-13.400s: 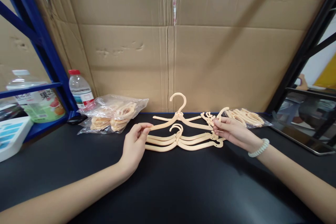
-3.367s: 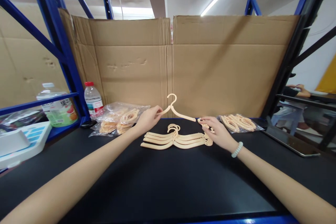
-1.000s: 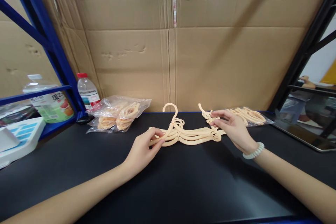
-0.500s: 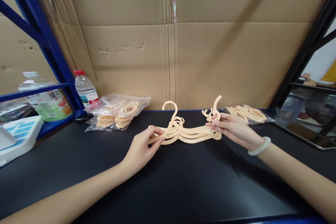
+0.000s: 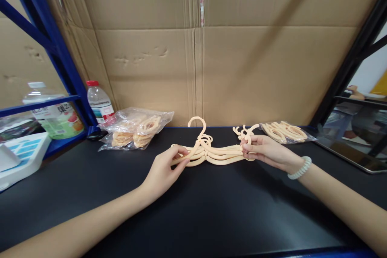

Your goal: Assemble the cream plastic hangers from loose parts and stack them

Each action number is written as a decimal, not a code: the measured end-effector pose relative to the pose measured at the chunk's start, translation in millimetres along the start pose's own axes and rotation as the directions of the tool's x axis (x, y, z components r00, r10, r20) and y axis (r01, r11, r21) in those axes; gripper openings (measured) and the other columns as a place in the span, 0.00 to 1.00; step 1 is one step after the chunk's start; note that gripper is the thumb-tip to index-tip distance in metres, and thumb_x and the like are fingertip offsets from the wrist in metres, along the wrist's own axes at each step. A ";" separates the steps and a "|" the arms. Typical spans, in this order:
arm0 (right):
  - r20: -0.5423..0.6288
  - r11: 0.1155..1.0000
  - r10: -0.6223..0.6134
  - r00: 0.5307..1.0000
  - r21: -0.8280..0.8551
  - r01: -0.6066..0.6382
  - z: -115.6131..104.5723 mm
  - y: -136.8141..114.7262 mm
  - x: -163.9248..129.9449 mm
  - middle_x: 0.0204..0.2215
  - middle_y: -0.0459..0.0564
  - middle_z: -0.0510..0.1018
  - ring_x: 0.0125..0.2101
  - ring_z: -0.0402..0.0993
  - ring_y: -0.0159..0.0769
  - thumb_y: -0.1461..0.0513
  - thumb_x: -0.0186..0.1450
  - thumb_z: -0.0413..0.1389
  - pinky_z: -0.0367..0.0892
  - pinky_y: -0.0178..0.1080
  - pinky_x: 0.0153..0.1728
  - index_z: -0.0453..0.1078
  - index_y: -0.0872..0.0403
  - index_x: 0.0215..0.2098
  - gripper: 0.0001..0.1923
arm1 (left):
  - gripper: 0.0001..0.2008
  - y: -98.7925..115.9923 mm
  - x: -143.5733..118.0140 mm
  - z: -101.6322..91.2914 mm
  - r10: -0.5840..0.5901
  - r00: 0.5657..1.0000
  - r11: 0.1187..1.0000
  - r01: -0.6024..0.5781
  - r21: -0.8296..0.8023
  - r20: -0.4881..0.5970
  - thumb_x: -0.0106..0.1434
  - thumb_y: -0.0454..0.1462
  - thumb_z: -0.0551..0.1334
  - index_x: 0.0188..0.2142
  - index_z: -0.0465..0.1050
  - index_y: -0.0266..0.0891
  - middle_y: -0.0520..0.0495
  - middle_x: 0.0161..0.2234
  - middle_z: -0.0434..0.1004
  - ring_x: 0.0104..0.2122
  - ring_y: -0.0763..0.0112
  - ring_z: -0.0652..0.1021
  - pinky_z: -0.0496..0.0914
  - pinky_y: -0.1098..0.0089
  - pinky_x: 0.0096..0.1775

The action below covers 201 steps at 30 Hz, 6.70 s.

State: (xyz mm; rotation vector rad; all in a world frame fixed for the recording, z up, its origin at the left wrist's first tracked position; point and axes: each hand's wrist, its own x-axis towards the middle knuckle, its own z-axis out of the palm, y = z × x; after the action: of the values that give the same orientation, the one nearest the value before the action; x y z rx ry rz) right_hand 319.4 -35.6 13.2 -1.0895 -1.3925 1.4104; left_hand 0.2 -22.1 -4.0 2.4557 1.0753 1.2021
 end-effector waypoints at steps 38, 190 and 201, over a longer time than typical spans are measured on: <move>0.059 0.987 0.157 0.986 0.036 -0.160 10.8 -2.0 -5.9 0.24 0.46 0.76 0.28 0.77 0.30 0.57 0.53 0.67 0.74 0.32 0.34 0.64 0.56 0.26 0.17 | 0.01 -5.4 -4.6 2.6 0.047 0.999 0.999 -0.047 -0.024 0.005 0.62 0.34 0.60 0.35 0.69 0.41 0.51 0.34 0.75 0.34 0.70 0.77 0.74 0.71 0.36; 0.221 0.126 -0.308 0.925 -0.955 0.270 -1.6 39.5 26.7 0.62 0.60 0.61 0.62 0.53 0.47 0.53 0.69 0.39 0.51 0.53 0.62 0.56 0.58 0.63 0.28 | 0.33 -12.9 9.7 6.0 -0.156 0.887 0.887 -0.068 0.457 0.434 0.67 0.51 0.47 0.66 0.46 0.36 0.40 0.66 0.46 0.65 0.56 0.50 0.45 0.45 0.62; 0.225 0.107 -0.297 0.928 -0.958 0.267 -0.2 35.8 24.1 0.62 0.61 0.59 0.63 0.53 0.47 0.53 0.70 0.39 0.50 0.53 0.62 0.56 0.60 0.63 0.28 | 0.49 -14.2 65.9 29.5 -0.248 0.807 0.868 -0.060 0.493 0.535 0.56 0.65 0.47 0.67 0.43 0.36 0.37 0.67 0.42 0.66 0.48 0.46 0.35 0.41 0.60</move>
State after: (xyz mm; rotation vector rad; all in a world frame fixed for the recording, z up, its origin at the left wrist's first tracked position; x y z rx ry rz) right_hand 313.6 -12.9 -23.1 -1.4308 -2.4503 -0.0666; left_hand 41.5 37.2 10.0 2.7797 1.3918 0.0680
